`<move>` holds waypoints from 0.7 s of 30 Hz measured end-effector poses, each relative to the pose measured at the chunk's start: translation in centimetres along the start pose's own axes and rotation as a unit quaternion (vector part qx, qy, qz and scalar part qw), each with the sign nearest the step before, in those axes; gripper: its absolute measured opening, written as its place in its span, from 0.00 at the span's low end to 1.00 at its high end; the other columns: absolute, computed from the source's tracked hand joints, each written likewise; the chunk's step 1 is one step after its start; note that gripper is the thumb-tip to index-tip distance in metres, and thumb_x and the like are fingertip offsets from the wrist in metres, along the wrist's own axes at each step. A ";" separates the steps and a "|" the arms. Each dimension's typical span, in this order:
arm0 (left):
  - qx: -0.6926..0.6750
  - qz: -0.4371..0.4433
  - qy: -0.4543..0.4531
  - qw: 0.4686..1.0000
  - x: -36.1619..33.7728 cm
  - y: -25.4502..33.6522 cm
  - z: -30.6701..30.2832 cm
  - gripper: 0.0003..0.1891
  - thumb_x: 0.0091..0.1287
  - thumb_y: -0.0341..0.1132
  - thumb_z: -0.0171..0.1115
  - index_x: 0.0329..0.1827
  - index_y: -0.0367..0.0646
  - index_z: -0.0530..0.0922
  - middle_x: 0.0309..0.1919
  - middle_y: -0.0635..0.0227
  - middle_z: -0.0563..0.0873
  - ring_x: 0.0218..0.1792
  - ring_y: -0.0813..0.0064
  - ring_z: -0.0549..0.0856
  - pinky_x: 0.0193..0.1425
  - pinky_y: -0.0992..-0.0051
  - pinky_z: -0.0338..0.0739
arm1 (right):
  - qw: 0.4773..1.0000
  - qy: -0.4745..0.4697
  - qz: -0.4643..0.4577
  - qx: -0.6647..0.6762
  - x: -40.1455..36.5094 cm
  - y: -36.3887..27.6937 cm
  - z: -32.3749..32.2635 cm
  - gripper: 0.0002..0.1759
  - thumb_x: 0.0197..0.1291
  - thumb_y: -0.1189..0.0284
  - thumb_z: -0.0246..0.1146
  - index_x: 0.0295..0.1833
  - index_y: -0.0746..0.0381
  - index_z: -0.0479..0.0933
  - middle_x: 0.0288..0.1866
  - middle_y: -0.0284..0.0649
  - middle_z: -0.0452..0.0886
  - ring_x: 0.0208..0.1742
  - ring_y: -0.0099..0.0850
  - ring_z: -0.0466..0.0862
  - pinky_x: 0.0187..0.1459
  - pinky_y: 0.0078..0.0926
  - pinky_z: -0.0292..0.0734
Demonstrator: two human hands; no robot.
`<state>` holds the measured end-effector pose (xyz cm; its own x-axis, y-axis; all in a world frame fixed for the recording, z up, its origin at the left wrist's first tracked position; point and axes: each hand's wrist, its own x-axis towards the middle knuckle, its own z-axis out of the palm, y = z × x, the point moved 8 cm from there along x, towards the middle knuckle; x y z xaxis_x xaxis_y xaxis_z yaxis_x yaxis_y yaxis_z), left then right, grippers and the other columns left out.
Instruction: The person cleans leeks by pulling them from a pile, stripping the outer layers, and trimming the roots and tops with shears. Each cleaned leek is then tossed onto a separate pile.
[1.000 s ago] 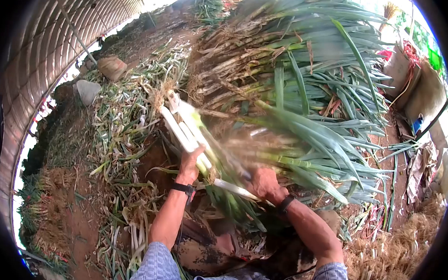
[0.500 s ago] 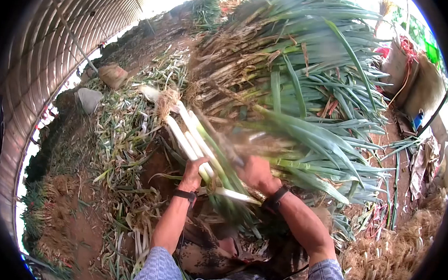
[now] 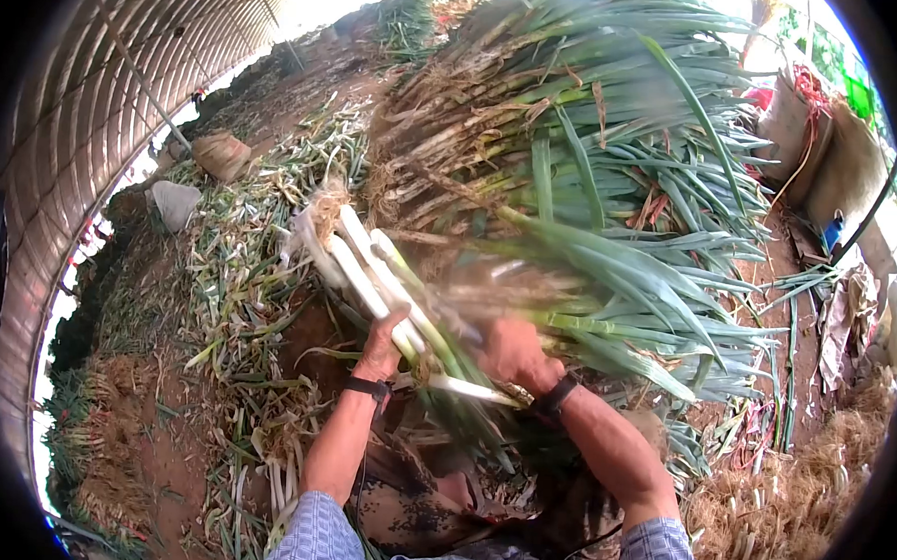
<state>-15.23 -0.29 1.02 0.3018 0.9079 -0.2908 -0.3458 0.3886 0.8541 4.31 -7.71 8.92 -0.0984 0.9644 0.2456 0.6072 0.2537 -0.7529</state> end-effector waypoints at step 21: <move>-0.054 0.151 0.110 0.981 2.7 2.5 -9.5 0.17 0.63 0.32 0.66 0.53 0.34 0.77 0.44 0.54 0.86 0.47 0.61 0.86 0.58 0.63 0.79 | 0.952 -0.248 0.036 -0.176 -7.0 6.7 3.5 0.23 0.58 0.48 0.63 0.45 0.56 0.83 0.29 0.51 0.84 0.32 0.52 0.84 0.38 0.49 0.78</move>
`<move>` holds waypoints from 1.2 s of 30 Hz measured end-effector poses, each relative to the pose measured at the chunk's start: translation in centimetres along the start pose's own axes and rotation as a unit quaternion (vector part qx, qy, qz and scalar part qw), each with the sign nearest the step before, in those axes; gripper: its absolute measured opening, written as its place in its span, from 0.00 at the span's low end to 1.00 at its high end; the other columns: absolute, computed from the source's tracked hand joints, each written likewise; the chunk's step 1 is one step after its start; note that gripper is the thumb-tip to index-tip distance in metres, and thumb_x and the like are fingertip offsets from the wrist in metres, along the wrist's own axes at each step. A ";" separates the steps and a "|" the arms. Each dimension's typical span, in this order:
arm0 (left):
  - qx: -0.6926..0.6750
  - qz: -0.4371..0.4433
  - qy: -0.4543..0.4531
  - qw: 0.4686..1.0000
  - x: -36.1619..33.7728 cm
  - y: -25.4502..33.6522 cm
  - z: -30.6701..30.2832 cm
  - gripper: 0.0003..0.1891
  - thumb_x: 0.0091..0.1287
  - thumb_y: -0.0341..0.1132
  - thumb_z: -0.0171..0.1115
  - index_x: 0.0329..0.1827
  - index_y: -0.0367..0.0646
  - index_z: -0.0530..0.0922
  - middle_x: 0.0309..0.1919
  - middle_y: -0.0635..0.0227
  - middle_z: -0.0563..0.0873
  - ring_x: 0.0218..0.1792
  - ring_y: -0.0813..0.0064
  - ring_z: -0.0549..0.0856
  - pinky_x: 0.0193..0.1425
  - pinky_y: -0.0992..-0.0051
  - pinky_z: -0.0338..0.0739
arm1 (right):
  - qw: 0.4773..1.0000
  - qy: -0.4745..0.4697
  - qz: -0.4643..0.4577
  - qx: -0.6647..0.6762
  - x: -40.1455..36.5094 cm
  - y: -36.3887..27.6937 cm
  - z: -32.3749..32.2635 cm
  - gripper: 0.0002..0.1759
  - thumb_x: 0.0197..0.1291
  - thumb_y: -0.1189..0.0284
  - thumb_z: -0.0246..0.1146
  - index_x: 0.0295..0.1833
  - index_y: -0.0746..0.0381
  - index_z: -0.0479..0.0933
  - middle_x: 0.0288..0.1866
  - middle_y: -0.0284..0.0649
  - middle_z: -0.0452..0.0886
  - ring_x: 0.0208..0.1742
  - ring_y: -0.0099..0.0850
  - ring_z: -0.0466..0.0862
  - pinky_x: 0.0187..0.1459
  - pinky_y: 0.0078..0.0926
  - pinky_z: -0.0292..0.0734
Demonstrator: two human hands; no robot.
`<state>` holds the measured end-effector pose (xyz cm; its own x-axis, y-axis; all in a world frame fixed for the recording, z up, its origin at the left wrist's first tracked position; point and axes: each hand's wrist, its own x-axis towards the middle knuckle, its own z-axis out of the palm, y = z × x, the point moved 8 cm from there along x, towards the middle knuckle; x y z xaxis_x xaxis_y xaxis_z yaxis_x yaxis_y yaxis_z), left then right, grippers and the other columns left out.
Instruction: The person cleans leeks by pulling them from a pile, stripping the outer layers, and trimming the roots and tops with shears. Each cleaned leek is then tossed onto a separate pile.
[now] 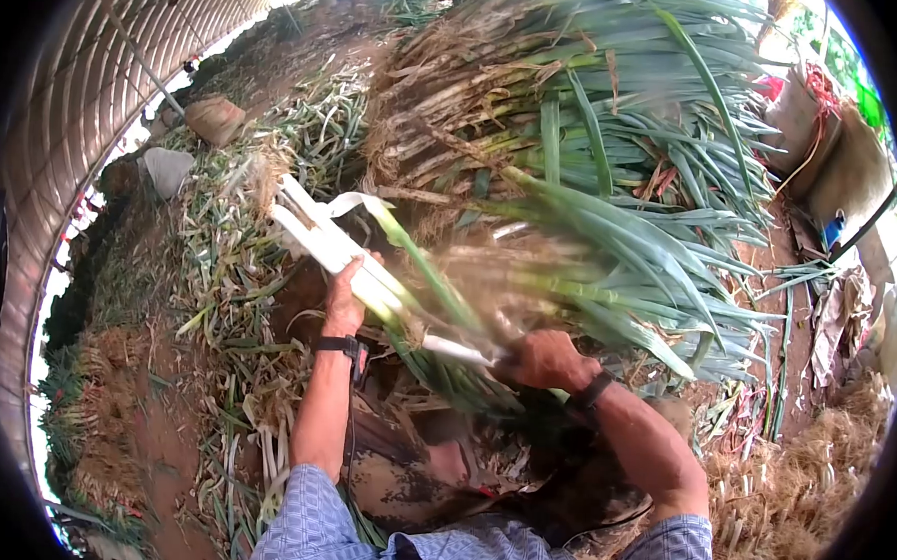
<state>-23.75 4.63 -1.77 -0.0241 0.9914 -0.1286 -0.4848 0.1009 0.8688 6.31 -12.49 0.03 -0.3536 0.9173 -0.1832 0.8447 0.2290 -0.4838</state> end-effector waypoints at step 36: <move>0.697 0.220 0.089 0.677 -9.8 18.7 0.4 0.27 0.59 0.28 0.64 0.62 0.26 0.71 0.44 0.30 0.80 0.51 0.37 0.80 0.55 0.51 0.74 | 0.966 0.211 -0.086 0.120 -0.2 -5.0 -2.2 0.22 0.60 0.53 0.62 0.43 0.63 0.80 0.29 0.56 0.82 0.32 0.55 0.84 0.37 0.49 0.79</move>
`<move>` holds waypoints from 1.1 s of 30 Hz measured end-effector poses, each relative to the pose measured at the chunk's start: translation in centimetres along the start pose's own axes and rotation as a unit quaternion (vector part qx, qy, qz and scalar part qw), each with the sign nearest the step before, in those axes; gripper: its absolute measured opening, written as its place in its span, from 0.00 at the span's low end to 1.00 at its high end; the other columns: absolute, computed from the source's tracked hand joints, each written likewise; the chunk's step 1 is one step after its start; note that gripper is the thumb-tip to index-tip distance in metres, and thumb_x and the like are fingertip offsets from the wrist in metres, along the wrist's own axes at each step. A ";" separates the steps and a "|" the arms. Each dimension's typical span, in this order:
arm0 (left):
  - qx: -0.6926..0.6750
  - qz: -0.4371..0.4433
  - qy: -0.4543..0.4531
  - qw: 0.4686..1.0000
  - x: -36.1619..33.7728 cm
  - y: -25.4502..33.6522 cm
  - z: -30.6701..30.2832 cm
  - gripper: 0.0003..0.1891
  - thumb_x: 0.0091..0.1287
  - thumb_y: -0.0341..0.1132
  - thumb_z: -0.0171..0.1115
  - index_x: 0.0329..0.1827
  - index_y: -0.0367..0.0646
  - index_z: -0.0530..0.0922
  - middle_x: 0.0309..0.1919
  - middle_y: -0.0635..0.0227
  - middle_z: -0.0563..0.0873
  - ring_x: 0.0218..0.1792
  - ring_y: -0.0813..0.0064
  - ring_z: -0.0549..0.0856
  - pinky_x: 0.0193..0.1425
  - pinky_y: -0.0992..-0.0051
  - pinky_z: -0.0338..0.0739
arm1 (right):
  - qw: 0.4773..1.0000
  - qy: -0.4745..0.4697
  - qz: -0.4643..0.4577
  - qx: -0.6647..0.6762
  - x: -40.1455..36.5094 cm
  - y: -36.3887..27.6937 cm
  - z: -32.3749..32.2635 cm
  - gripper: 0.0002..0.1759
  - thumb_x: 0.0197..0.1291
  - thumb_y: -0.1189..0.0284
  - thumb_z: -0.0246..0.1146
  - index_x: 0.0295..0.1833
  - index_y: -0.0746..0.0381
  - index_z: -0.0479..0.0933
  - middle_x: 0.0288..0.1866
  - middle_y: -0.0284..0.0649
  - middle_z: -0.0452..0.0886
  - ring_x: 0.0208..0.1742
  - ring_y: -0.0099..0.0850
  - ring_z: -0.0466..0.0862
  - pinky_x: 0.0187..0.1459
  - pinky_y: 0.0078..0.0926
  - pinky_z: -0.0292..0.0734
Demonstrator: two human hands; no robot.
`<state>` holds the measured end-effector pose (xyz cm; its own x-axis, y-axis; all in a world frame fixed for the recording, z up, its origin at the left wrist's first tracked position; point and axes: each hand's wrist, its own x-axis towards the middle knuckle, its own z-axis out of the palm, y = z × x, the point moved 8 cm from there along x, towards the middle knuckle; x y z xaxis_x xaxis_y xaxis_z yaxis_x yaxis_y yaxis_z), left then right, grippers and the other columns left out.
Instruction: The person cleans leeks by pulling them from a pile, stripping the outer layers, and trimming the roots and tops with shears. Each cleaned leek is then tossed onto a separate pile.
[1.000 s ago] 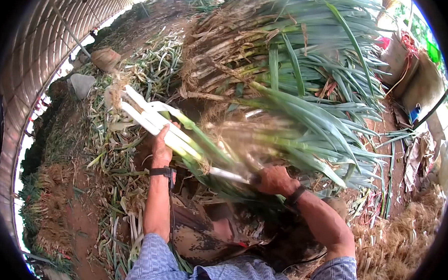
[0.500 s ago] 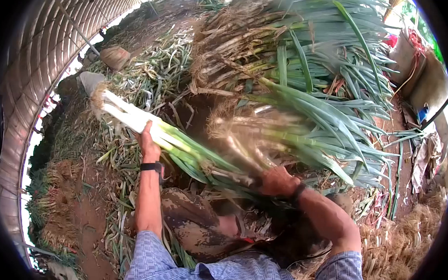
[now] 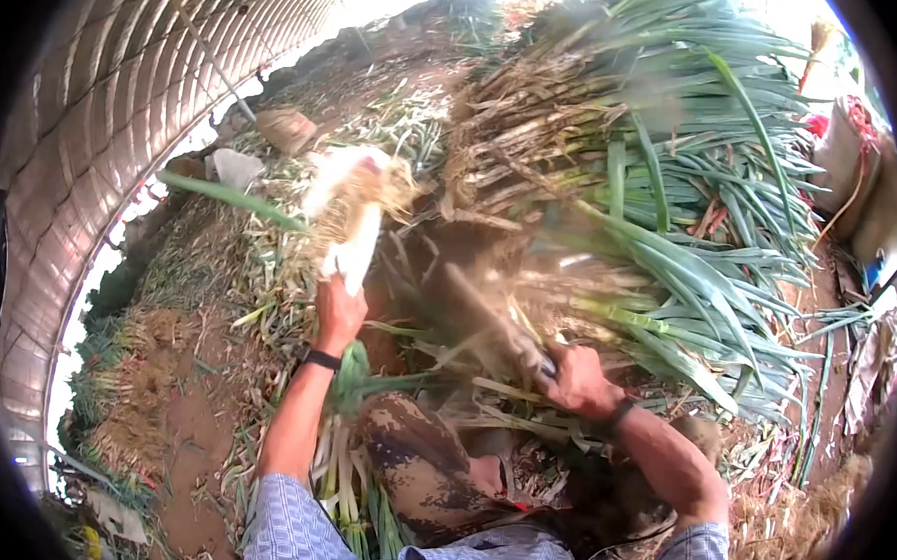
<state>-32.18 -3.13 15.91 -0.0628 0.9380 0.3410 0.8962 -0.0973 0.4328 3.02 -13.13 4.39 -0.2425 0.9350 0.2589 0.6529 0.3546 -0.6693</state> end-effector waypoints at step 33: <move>0.425 -0.231 -0.234 0.843 -9.5 -41.0 -6.1 0.23 0.58 0.46 0.67 0.53 0.43 0.83 0.52 0.51 0.86 0.53 0.54 0.86 0.57 0.56 0.80 | 0.954 -0.188 0.181 -0.146 -7.5 8.0 -4.2 0.28 0.57 0.44 0.64 0.34 0.62 0.85 0.29 0.52 0.84 0.34 0.52 0.84 0.38 0.46 0.79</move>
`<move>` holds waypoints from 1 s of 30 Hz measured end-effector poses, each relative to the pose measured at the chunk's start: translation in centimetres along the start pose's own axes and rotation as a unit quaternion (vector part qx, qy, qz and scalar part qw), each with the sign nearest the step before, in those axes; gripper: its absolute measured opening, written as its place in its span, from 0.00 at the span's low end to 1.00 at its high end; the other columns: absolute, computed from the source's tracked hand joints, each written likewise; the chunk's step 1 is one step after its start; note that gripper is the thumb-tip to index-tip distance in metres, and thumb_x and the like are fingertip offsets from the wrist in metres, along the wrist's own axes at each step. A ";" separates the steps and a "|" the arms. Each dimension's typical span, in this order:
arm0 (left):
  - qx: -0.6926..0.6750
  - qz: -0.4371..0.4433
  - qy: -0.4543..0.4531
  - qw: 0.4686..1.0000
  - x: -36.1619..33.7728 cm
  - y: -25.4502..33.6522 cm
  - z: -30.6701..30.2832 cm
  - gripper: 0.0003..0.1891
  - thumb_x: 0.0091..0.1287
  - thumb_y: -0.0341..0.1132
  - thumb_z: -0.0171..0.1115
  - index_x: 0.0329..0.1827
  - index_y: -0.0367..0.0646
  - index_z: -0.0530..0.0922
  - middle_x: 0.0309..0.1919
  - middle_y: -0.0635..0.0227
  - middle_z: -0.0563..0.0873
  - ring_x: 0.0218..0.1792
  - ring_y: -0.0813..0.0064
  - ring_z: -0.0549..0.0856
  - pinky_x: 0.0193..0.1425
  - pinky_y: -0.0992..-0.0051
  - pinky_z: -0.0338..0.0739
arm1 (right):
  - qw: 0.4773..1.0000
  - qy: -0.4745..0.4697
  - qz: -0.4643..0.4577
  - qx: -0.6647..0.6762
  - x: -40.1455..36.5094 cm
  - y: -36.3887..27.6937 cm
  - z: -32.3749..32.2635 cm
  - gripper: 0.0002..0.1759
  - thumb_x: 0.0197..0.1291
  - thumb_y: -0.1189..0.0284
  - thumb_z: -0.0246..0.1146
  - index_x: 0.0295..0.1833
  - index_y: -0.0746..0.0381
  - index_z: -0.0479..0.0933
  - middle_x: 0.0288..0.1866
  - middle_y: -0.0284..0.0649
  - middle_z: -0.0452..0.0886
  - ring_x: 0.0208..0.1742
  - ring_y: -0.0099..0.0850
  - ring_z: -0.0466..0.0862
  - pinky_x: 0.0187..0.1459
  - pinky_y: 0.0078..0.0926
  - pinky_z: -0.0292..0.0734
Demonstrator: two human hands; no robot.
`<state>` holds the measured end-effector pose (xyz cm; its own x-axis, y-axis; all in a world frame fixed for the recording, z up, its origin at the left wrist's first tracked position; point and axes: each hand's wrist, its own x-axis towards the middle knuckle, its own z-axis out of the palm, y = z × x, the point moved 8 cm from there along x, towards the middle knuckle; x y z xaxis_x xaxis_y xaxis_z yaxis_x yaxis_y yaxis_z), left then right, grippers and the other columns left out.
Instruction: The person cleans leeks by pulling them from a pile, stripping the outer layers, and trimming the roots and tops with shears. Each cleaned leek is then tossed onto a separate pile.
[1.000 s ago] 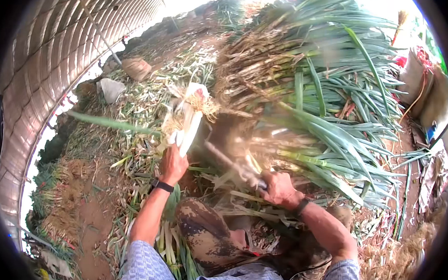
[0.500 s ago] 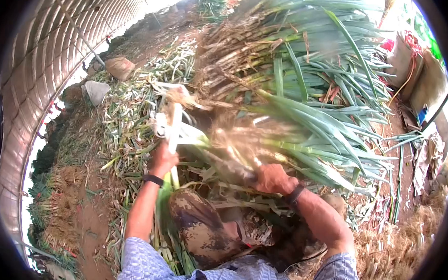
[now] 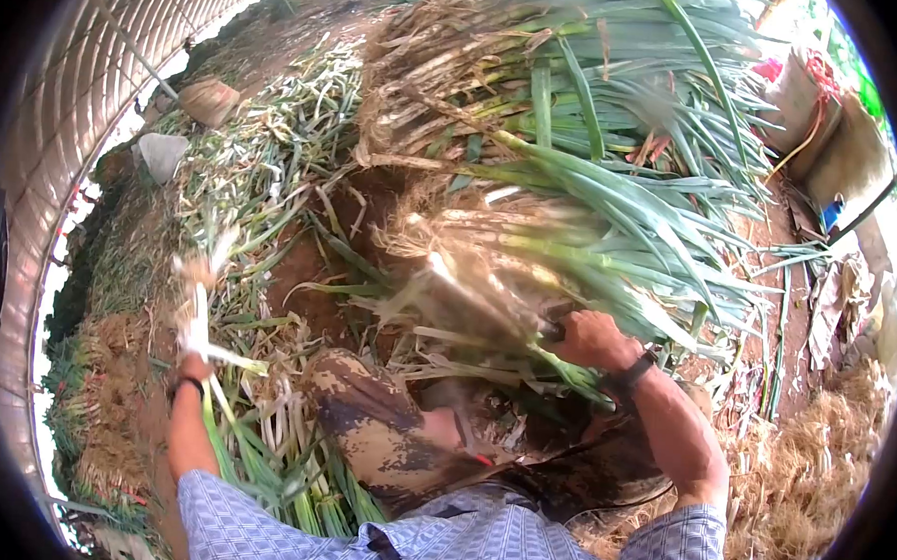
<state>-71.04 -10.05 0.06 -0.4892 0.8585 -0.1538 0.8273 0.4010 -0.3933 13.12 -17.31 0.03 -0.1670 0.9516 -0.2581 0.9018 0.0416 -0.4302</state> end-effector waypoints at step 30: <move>0.035 0.072 0.022 0.997 -13.5 -7.7 4.9 0.23 0.60 0.45 0.68 0.56 0.43 0.80 0.50 0.46 0.84 0.52 0.47 0.84 0.53 0.54 0.78 | 0.996 -0.081 0.029 0.034 -0.5 2.4 3.3 0.25 0.56 0.52 0.69 0.34 0.66 0.80 0.24 0.50 0.79 0.27 0.44 0.79 0.34 0.44 0.71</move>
<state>-72.19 -26.34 0.74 -0.3536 0.9193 -0.1728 0.8657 0.2516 -0.4328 14.04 -18.69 -3.71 -0.1823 0.8900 -0.4179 0.8835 -0.0383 -0.4668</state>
